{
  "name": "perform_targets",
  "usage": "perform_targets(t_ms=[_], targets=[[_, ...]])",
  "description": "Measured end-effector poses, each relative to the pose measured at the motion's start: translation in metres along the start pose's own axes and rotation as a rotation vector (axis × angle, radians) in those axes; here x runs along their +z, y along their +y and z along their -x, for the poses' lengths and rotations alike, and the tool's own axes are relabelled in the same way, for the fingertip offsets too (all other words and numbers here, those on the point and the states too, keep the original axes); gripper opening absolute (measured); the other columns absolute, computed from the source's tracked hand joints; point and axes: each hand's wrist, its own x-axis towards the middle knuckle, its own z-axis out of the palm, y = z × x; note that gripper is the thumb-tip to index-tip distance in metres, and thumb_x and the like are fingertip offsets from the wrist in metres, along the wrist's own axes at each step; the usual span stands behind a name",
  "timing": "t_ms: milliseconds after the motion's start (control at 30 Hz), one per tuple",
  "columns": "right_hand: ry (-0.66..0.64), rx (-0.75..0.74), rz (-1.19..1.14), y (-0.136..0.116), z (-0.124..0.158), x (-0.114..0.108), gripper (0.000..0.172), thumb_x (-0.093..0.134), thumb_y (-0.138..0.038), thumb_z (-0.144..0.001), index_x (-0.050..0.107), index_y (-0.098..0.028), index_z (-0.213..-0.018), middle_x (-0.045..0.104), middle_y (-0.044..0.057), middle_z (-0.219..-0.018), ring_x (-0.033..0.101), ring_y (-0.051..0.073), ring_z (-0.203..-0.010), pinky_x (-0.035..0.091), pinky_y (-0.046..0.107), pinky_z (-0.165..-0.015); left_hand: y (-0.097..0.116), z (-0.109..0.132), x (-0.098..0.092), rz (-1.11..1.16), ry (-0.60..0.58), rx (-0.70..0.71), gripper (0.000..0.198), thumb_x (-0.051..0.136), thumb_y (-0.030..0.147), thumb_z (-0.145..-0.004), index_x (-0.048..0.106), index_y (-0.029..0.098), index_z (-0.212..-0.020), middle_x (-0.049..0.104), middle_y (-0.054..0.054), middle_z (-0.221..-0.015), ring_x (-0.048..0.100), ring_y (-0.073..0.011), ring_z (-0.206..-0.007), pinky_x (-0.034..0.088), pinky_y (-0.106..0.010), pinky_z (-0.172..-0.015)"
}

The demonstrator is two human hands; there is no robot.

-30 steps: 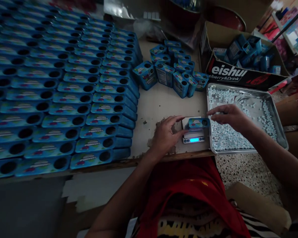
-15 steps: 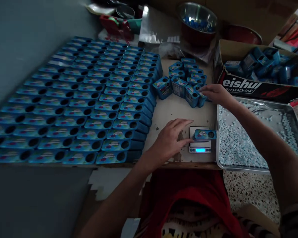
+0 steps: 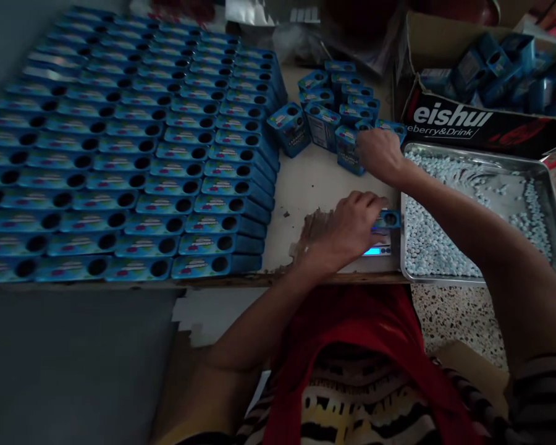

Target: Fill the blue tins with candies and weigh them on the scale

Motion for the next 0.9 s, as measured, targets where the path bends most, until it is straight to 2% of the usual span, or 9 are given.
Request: perform_targets(t_ms=[100, 167, 300, 467, 567, 633, 733, 800, 900], targets=[[0.025, 0.135, 0.163, -0.002, 0.035, -0.023, 0.029, 0.053, -0.030, -0.103, 0.078, -0.015, -0.110, 0.078, 0.015, -0.106, 0.071, 0.034, -0.110, 0.052, 0.043, -0.092, 0.009, -0.007, 0.010, -0.029, -0.045, -0.034, 0.059, 0.086, 0.026, -0.085, 0.064, 0.019, -0.139, 0.070, -0.014, -0.132, 0.063, -0.0356, -0.125, 0.052, -0.048, -0.107], [0.023, 0.124, 0.159, -0.003, 0.064, -0.036, 0.028, 0.055, -0.030, -0.102, 0.078, -0.018, -0.113, 0.079, 0.014, -0.107, 0.072, 0.033, -0.106, 0.051, 0.041, -0.088, 0.012, -0.005, 0.011, -0.016, -0.032, -0.052, 0.050, 0.084, 0.023, -0.087, 0.066, 0.017, -0.133, 0.071, -0.015, -0.129, 0.064, -0.0351, -0.124, 0.052, -0.048, -0.106], [0.032, 0.120, 0.112, 0.000, 0.126, -0.046, 0.029, 0.056, -0.035, -0.103, 0.079, -0.020, -0.115, 0.081, 0.013, -0.098, 0.073, 0.031, -0.094, 0.046, 0.036, -0.078, 0.015, 0.023, -0.006, 0.036, 0.007, -0.005, 0.034, 0.078, 0.015, -0.087, 0.071, 0.020, -0.120, 0.075, -0.011, -0.122, 0.068, -0.0320, -0.122, 0.056, -0.044, -0.104], [-0.062, 0.109, 0.060, -0.003, 0.183, -0.030, 0.031, 0.053, -0.040, -0.106, 0.079, -0.025, -0.116, 0.083, 0.009, -0.090, 0.073, 0.025, -0.077, 0.039, 0.031, -0.068, -0.015, 0.075, -0.071, -0.008, 0.269, -0.146, 0.037, 0.087, 0.027, -0.081, 0.073, 0.028, -0.116, 0.078, -0.006, -0.114, 0.073, -0.0324, -0.110, 0.061, -0.045, -0.098], [-0.106, 0.088, -0.053, -0.011, 0.197, -0.015, 0.027, 0.055, -0.039, -0.105, 0.078, -0.026, -0.109, 0.082, 0.008, -0.086, 0.072, 0.023, -0.072, 0.037, 0.030, -0.064, -0.052, 0.073, -0.123, -0.094, 0.460, -0.238, 0.043, 0.093, 0.035, -0.078, 0.072, 0.029, -0.116, 0.078, -0.003, -0.111, 0.074, -0.0315, -0.106, 0.062, -0.047, -0.100], [-0.092, 0.096, -0.231, -0.013, 0.201, -0.009, 0.024, 0.059, -0.043, -0.102, 0.077, -0.028, -0.108, 0.080, 0.007, -0.082, 0.071, 0.024, -0.070, 0.039, 0.031, -0.064, -0.079, 0.047, -0.158, -0.188, 0.554, -0.282, 0.047, 0.092, 0.038, -0.081, 0.070, 0.026, -0.121, 0.078, -0.001, -0.113, 0.073, -0.0290, -0.109, 0.060, -0.049, -0.108], [-0.009, 0.215, -0.650, 0.001, 0.205, -0.012, 0.032, 0.067, -0.059, -0.093, 0.075, -0.031, -0.107, 0.070, 0.004, -0.072, 0.061, 0.023, -0.062, 0.040, 0.034, -0.061, -0.119, -0.024, -0.203, -0.283, 0.615, -0.327, 0.055, 0.084, 0.039, -0.090, 0.064, 0.012, -0.133, 0.076, -0.003, -0.128, 0.069, -0.0246, -0.121, 0.053, -0.049, -0.117], [0.080, 0.425, -0.941, 0.023, 0.208, -0.019, 0.037, 0.069, -0.069, -0.087, 0.072, -0.034, -0.095, 0.051, 0.001, -0.063, 0.046, 0.019, -0.052, 0.032, 0.035, -0.053, -0.149, -0.085, -0.227, -0.281, 0.611, -0.320, 0.054, 0.076, 0.038, -0.097, 0.059, 0.010, -0.140, 0.070, -0.001, -0.142, 0.064, -0.0195, -0.133, 0.048, -0.040, -0.122], [0.270, 0.754, -1.253, 0.066, 0.214, -0.027, 0.047, 0.070, -0.075, -0.080, 0.050, -0.034, -0.069, 0.025, -0.004, -0.066, 0.024, 0.014, -0.047, 0.015, 0.037, -0.053, -0.197, -0.172, -0.247, -0.226, 0.523, -0.360, 0.059, 0.076, 0.035, -0.096, 0.054, 0.009, -0.144, 0.067, 0.005, -0.148, 0.060, -0.0087, -0.133, 0.044, -0.025, -0.121]])
